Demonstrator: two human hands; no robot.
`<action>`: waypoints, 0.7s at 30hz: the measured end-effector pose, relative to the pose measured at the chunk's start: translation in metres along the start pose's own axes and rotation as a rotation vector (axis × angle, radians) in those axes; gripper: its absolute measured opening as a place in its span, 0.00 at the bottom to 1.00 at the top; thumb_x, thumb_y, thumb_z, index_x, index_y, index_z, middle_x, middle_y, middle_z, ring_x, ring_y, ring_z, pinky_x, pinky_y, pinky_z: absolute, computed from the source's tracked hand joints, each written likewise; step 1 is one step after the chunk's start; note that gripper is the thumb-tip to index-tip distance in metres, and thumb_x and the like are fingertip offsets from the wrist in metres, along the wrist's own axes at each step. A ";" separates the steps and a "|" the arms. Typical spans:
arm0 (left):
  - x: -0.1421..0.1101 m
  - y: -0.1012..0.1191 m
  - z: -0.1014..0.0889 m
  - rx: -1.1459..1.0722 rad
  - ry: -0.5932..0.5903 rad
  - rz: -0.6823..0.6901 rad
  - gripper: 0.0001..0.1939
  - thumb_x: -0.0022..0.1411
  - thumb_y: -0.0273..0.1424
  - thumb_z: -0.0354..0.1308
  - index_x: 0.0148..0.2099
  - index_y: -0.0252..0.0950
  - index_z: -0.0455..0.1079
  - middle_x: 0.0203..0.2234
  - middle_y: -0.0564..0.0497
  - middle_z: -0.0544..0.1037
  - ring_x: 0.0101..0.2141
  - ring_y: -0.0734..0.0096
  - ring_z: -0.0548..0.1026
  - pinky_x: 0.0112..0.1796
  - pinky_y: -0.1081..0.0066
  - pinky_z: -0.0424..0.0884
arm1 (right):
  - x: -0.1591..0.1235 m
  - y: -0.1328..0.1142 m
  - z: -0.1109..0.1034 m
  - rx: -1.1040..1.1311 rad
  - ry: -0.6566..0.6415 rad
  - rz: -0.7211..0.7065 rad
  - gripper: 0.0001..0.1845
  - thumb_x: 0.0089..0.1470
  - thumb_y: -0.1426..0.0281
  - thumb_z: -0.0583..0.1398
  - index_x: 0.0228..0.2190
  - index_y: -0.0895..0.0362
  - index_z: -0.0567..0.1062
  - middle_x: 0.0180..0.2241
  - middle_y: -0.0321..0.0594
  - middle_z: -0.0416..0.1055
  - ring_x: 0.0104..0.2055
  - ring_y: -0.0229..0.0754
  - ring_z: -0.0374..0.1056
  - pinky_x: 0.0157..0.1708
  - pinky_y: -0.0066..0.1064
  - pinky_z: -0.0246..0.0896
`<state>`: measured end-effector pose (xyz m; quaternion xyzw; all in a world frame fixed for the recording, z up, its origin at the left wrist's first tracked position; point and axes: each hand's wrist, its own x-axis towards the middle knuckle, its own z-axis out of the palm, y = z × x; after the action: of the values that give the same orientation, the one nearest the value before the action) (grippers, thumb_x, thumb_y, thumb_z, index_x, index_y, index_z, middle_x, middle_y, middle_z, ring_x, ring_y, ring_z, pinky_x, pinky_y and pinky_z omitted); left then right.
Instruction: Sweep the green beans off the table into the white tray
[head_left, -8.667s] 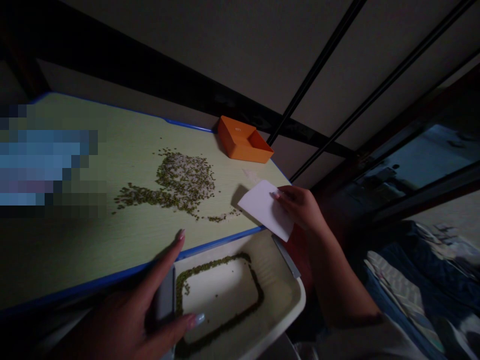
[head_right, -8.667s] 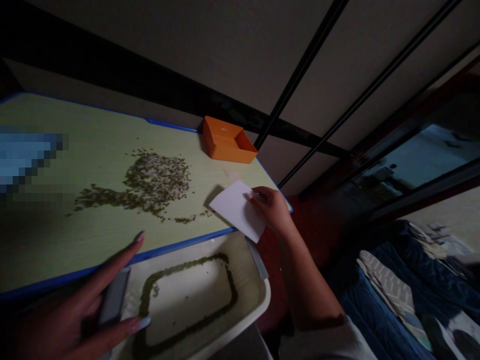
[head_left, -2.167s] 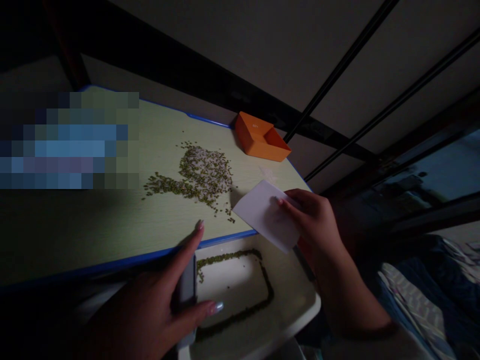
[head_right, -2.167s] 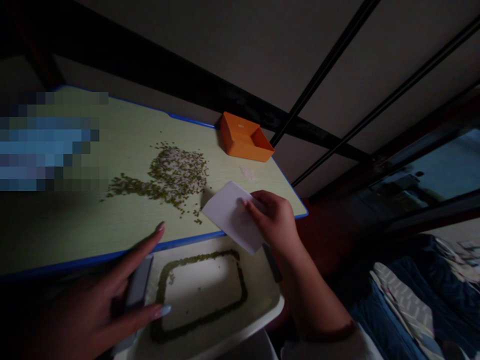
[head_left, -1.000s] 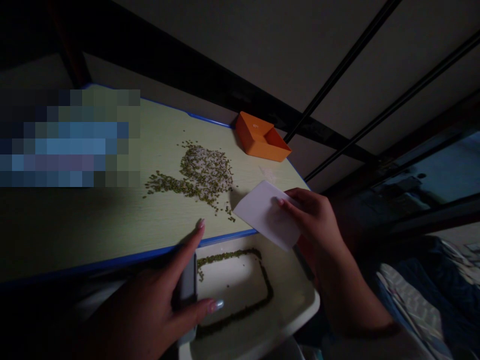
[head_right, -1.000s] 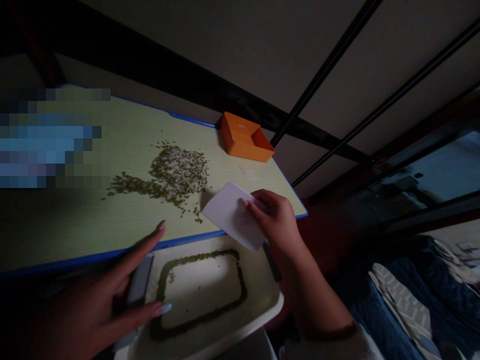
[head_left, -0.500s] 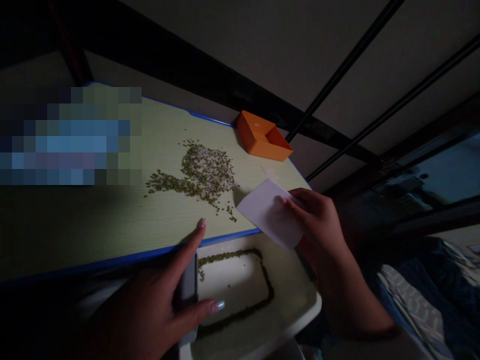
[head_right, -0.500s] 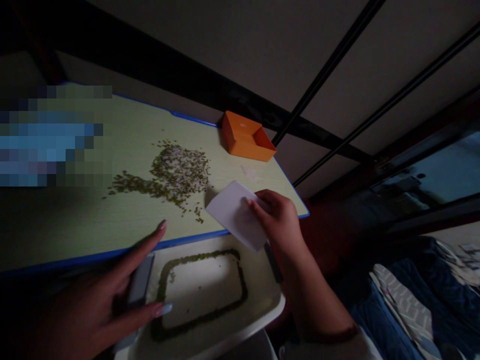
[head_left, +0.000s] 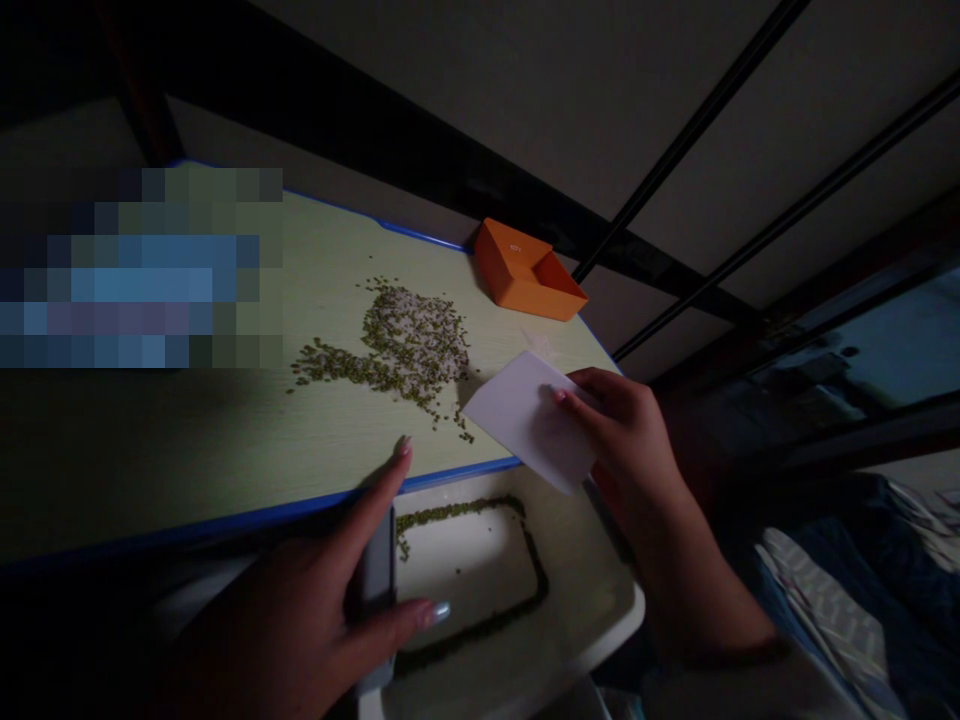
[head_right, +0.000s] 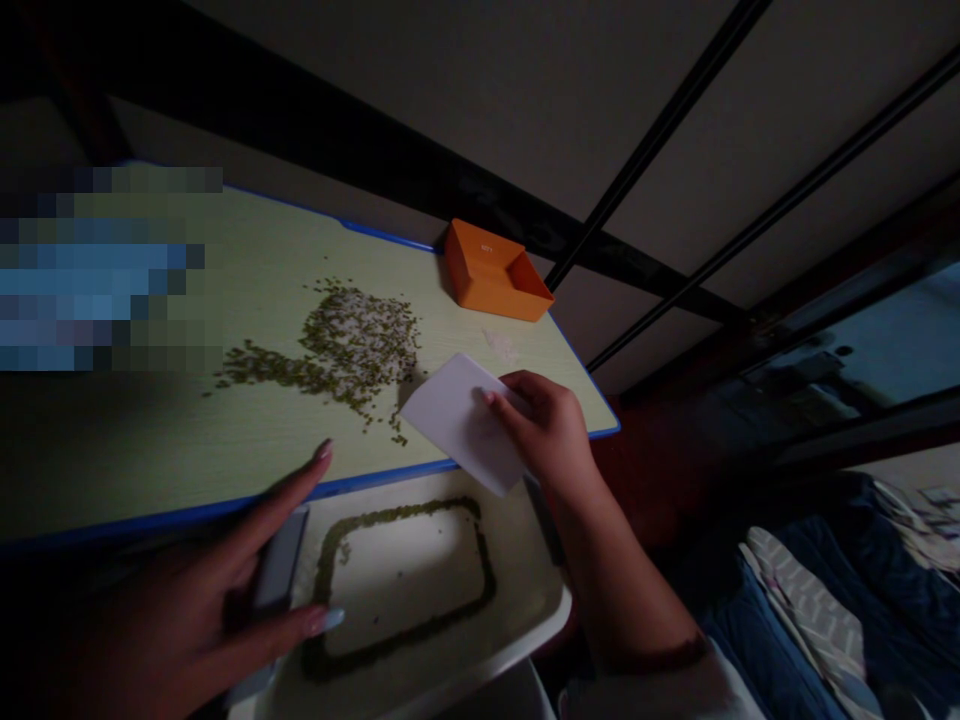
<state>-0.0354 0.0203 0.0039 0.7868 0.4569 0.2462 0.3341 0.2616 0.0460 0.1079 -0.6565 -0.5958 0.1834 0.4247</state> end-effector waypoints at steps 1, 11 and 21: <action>-0.001 -0.001 0.001 -0.003 -0.004 -0.001 0.44 0.63 0.45 0.59 0.75 0.54 0.42 0.51 0.50 0.83 0.49 0.51 0.82 0.44 0.61 0.81 | 0.000 -0.001 0.000 0.005 -0.001 0.001 0.12 0.54 0.60 0.67 0.29 0.57 0.78 0.28 0.40 0.76 0.28 0.39 0.68 0.27 0.30 0.59; 0.005 0.004 0.002 -0.025 0.015 0.023 0.44 0.62 0.46 0.59 0.75 0.52 0.44 0.44 0.51 0.85 0.42 0.54 0.85 0.38 0.65 0.82 | -0.008 -0.003 -0.006 -0.030 -0.022 0.022 0.14 0.54 0.58 0.68 0.29 0.57 0.79 0.27 0.39 0.76 0.27 0.40 0.68 0.25 0.29 0.58; 0.003 0.000 0.003 -0.018 0.049 0.039 0.44 0.61 0.44 0.59 0.75 0.53 0.46 0.59 0.49 0.77 0.56 0.49 0.77 0.50 0.58 0.78 | -0.010 -0.008 0.001 0.015 -0.020 0.041 0.13 0.53 0.59 0.67 0.30 0.57 0.79 0.28 0.40 0.77 0.27 0.39 0.68 0.25 0.29 0.58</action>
<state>-0.0318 0.0220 0.0017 0.7862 0.4473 0.2759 0.3250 0.2540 0.0359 0.1108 -0.6634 -0.5853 0.2029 0.4196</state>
